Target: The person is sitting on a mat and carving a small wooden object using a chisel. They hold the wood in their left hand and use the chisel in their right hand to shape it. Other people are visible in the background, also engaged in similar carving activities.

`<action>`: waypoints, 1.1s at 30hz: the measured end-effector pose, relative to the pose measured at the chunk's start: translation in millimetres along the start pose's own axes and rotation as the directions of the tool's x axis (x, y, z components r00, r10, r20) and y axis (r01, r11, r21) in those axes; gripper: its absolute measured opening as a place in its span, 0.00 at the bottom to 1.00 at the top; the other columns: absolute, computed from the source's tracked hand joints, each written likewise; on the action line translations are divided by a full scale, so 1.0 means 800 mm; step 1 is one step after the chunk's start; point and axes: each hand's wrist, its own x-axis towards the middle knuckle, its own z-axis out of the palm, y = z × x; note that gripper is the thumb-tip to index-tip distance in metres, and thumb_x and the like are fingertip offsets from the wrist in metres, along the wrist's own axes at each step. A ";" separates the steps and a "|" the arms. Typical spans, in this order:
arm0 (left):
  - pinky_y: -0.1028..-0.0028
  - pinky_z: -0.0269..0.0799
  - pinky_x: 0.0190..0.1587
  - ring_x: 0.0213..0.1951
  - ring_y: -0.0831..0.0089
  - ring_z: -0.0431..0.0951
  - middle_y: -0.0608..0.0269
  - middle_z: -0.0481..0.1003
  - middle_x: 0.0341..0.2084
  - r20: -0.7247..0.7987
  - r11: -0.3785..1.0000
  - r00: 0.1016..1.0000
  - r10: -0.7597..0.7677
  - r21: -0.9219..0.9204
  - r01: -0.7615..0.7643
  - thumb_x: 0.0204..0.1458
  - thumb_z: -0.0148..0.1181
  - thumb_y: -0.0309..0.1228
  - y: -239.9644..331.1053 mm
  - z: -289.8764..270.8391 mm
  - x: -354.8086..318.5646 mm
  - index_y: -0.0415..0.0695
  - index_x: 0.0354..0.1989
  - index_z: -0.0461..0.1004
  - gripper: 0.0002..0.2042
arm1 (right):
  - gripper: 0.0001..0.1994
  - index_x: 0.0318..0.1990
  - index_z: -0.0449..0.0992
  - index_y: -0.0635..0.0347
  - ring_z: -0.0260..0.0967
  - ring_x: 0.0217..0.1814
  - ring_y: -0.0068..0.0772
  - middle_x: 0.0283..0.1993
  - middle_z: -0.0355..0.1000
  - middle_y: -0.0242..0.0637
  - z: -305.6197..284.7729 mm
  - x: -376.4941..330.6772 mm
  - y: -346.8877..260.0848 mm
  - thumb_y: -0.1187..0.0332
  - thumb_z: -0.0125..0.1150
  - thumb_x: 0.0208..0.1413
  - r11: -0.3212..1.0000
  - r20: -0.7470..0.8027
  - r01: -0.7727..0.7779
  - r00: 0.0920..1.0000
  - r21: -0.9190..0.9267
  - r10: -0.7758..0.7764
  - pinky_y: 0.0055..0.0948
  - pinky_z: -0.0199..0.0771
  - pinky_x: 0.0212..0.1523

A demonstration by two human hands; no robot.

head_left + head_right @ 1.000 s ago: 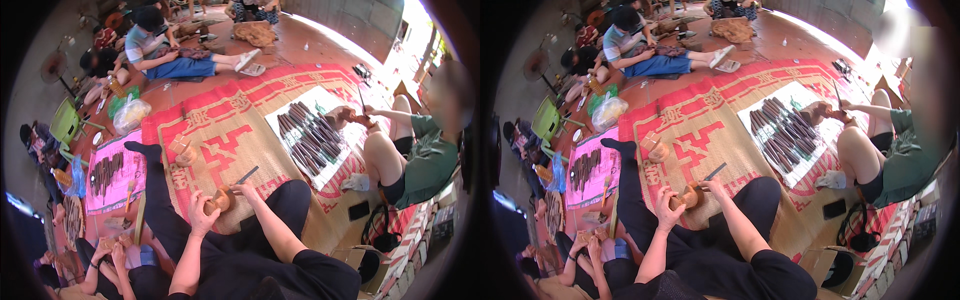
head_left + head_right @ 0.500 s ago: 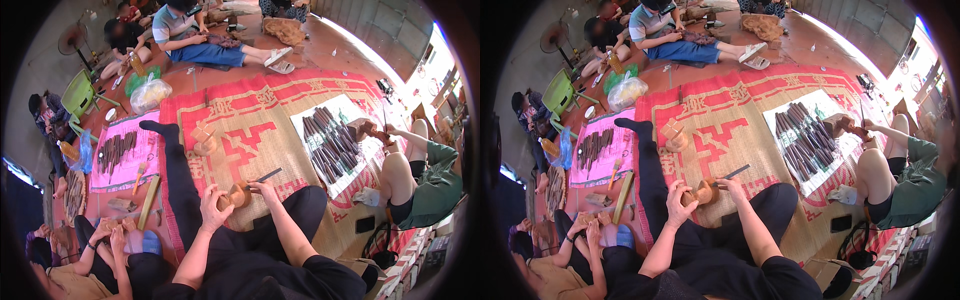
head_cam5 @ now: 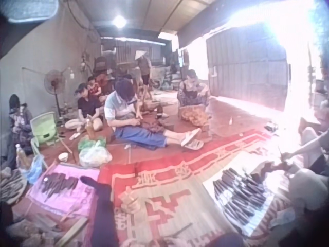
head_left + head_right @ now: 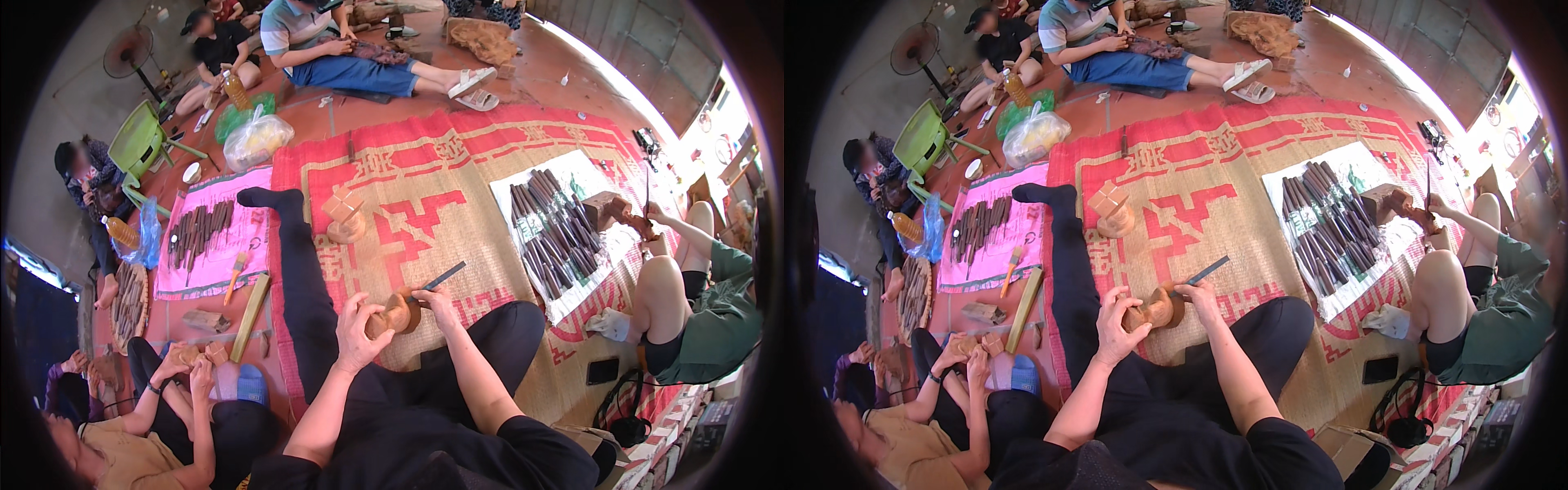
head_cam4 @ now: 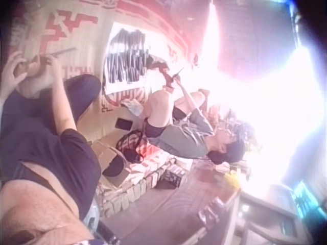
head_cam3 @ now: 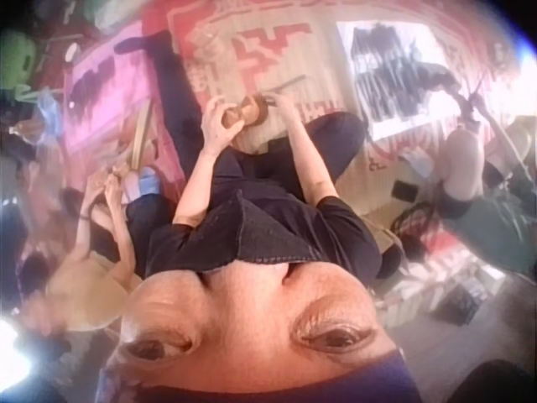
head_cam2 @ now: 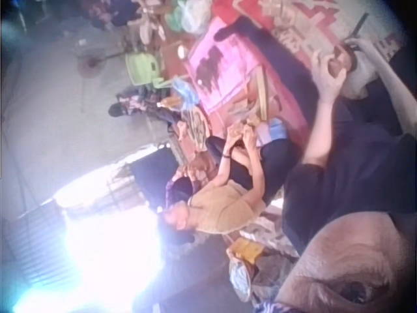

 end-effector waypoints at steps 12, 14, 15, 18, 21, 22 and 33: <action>0.61 0.66 0.49 0.46 0.59 0.70 0.58 0.65 0.52 0.076 0.997 0.996 0.054 0.043 -0.058 0.31 0.71 0.37 0.017 0.008 -0.002 0.50 0.40 0.74 0.23 | 0.09 0.37 0.79 0.62 0.75 0.41 0.29 0.37 0.78 0.36 -0.014 0.003 -0.006 0.71 0.63 0.49 0.999 0.033 0.019 0.999 -0.051 -0.017 0.28 0.75 0.43; 0.61 0.66 0.49 0.46 0.58 0.71 0.57 0.65 0.51 0.077 0.998 0.996 0.055 0.040 -0.058 0.30 0.71 0.37 0.018 0.007 -0.003 0.49 0.39 0.74 0.23 | 0.09 0.37 0.79 0.62 0.75 0.40 0.29 0.36 0.78 0.37 -0.018 0.004 -0.006 0.71 0.63 0.49 0.999 -0.007 -0.007 1.000 -0.035 0.006 0.28 0.75 0.42; 0.61 0.67 0.49 0.46 0.58 0.71 0.56 0.66 0.51 0.078 0.998 0.995 0.056 0.036 -0.059 0.30 0.71 0.36 0.020 0.007 -0.002 0.48 0.38 0.74 0.22 | 0.09 0.38 0.79 0.63 0.75 0.40 0.30 0.36 0.78 0.37 -0.020 0.006 -0.006 0.71 0.63 0.49 1.000 -0.026 -0.018 1.000 -0.025 0.018 0.28 0.75 0.41; 0.62 0.68 0.49 0.46 0.58 0.72 0.55 0.66 0.51 0.057 0.996 0.996 0.074 0.045 -0.076 0.30 0.71 0.36 0.020 0.005 -0.001 0.47 0.38 0.75 0.22 | 0.07 0.34 0.78 0.62 0.75 0.39 0.31 0.36 0.77 0.37 -0.038 0.015 -0.007 0.71 0.63 0.48 0.999 -0.121 -0.042 0.992 -0.004 0.041 0.30 0.75 0.41; 0.62 0.68 0.49 0.46 0.58 0.72 0.55 0.66 0.51 0.044 0.997 0.997 0.063 0.050 -0.065 0.30 0.71 0.36 0.018 0.003 -0.003 0.47 0.38 0.75 0.22 | 0.08 0.35 0.79 0.62 0.76 0.37 0.30 0.35 0.78 0.36 -0.039 0.015 -0.002 0.71 0.64 0.48 0.999 -0.069 -0.039 0.997 0.030 0.041 0.30 0.76 0.40; 0.62 0.68 0.49 0.47 0.58 0.72 0.55 0.66 0.51 0.043 0.997 0.998 0.054 0.049 -0.056 0.30 0.71 0.36 0.017 0.002 -0.003 0.47 0.38 0.75 0.22 | 0.08 0.36 0.79 0.63 0.76 0.36 0.30 0.35 0.78 0.36 -0.032 0.016 0.003 0.71 0.63 0.48 1.000 -0.012 -0.029 0.999 0.008 0.029 0.30 0.76 0.40; 0.61 0.68 0.50 0.49 0.57 0.71 0.56 0.66 0.51 0.062 0.997 0.995 0.075 0.031 -0.077 0.31 0.71 0.36 0.013 -0.001 -0.005 0.50 0.40 0.75 0.22 | 0.06 0.35 0.79 0.62 0.77 0.36 0.29 0.35 0.78 0.37 -0.034 0.009 -0.013 0.72 0.62 0.49 0.999 -0.083 -0.001 0.997 0.044 0.004 0.27 0.77 0.38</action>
